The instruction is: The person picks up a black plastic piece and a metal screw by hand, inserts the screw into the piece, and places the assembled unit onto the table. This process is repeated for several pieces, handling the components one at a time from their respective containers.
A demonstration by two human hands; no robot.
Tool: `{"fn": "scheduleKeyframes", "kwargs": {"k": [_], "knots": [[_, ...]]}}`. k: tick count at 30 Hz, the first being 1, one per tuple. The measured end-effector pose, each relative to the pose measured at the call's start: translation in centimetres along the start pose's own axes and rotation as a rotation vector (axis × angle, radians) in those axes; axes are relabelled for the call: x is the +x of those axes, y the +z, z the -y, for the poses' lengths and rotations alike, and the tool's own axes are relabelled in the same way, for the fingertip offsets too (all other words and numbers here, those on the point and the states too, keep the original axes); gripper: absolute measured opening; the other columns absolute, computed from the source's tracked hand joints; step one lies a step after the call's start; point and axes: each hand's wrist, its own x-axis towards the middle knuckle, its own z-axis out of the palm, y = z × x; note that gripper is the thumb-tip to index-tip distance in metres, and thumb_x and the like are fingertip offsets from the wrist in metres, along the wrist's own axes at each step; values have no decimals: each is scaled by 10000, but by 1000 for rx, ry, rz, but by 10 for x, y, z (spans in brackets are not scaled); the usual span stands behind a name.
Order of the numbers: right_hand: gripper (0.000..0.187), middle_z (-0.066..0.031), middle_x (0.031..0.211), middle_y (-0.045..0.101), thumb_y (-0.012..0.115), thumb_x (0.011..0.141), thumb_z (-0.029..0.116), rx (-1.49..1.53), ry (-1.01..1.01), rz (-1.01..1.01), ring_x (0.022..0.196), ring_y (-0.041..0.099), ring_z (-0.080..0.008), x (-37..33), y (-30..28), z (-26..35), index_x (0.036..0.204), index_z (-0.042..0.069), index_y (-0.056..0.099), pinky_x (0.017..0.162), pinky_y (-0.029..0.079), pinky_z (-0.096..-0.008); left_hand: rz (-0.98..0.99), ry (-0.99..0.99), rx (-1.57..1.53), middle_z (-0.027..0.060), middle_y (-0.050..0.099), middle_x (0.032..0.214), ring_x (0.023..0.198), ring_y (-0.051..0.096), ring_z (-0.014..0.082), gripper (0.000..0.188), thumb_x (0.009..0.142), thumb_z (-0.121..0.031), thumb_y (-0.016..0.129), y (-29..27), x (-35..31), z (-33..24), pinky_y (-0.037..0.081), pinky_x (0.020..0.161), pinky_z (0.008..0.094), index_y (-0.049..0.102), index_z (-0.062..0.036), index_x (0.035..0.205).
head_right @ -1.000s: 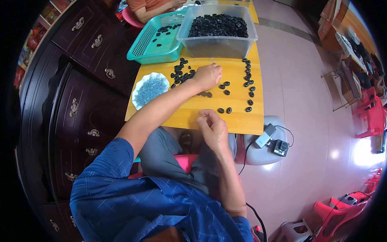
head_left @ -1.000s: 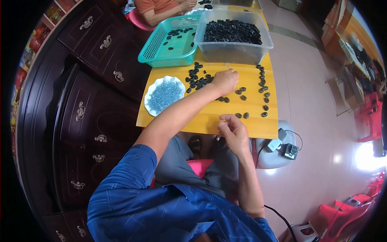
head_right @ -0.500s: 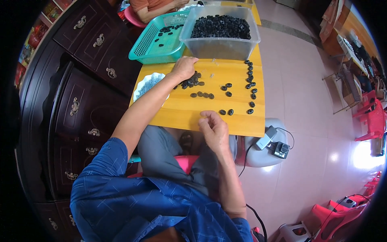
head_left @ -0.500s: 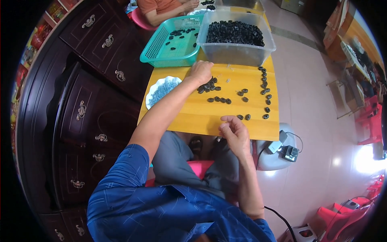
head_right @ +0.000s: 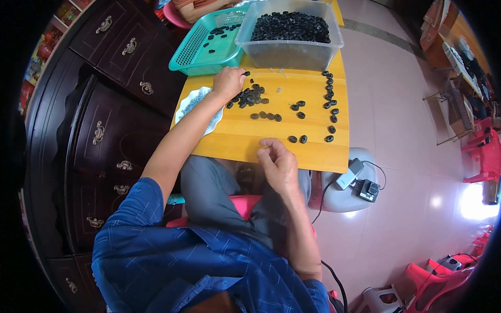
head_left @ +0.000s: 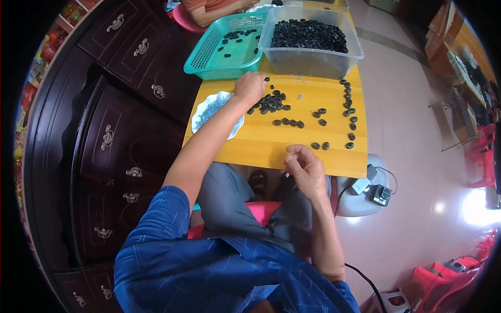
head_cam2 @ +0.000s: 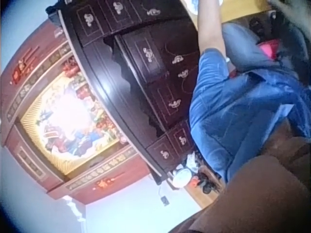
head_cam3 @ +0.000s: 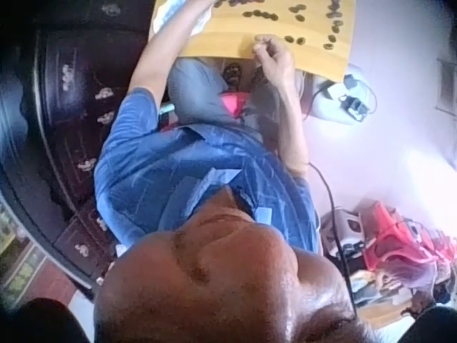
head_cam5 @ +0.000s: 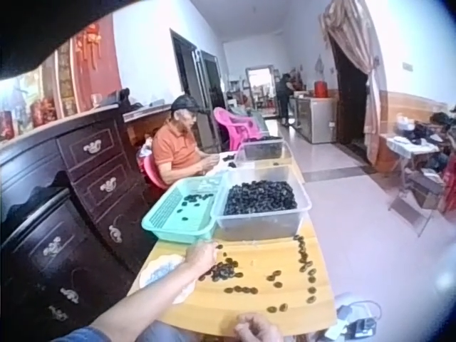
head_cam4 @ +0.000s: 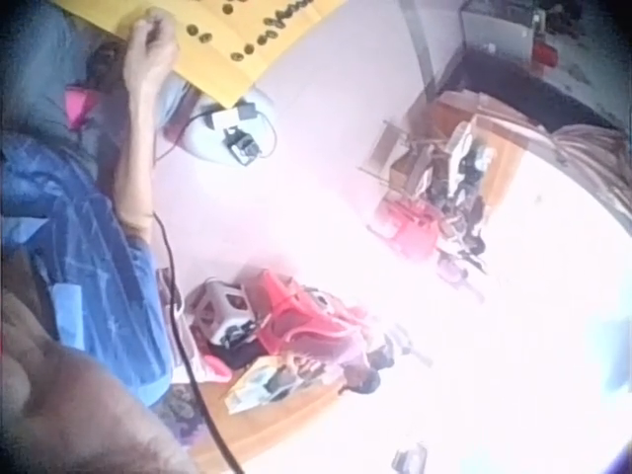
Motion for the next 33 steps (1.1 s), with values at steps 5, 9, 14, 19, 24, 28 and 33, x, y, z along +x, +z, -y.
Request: {"fn": "scheduleKeyframes", "kwargs": {"k": [5,9,14,19,24,28,33], "knots": [[213,-11,834,635,600,976,109,-22,27,53,742,610,-77,1,-5,3,1154,-8,588,681,504,-217,-11,-11,98,130,666,936,928,650,337,163,868,-229,650,14,10,0,531,760,482,710,-77,886],[213,-12,832,636,603,974,104,-72,9,45,736,607,-78,-1,-6,2,1152,-11,589,674,498,-216,0,-33,98,139,665,933,879,662,351,179,878,-236,648,17,20,-7,534,735,493,709,-68,883],[203,5,711,602,638,915,99,27,-13,14,649,543,-53,-1,0,-2,1093,1,633,618,460,-219,40,-155,64,162,703,958,892,694,363,146,864,-148,611,19,34,-14,550,759,494,732,-66,874],[204,-10,701,609,644,909,109,4,-10,6,644,553,-61,0,-1,-1,1082,0,638,612,466,-235,96,-190,82,166,712,958,912,693,368,175,848,-86,565,24,41,-16,552,772,497,728,-69,908],[215,-30,718,633,646,906,119,-20,-21,13,661,583,-82,-1,-2,2,1084,-1,641,631,485,-254,80,-129,85,157,710,950,906,692,368,185,842,-74,553,24,36,-17,552,764,496,718,-67,925],[218,-29,785,647,620,929,91,-26,-21,50,697,607,-88,-1,-1,5,1121,-12,616,650,493,-236,-68,-82,1,138,698,911,852,677,365,162,866,-134,569,26,30,-6,541,733,490,711,-83,925],[231,-43,746,653,640,908,115,-8,-20,29,685,608,-98,-1,0,5,1105,-6,630,653,495,-257,-130,-38,-63,104,692,893,817,668,346,166,876,-185,587,10,19,-5,537,723,475,730,-132,942]]}}
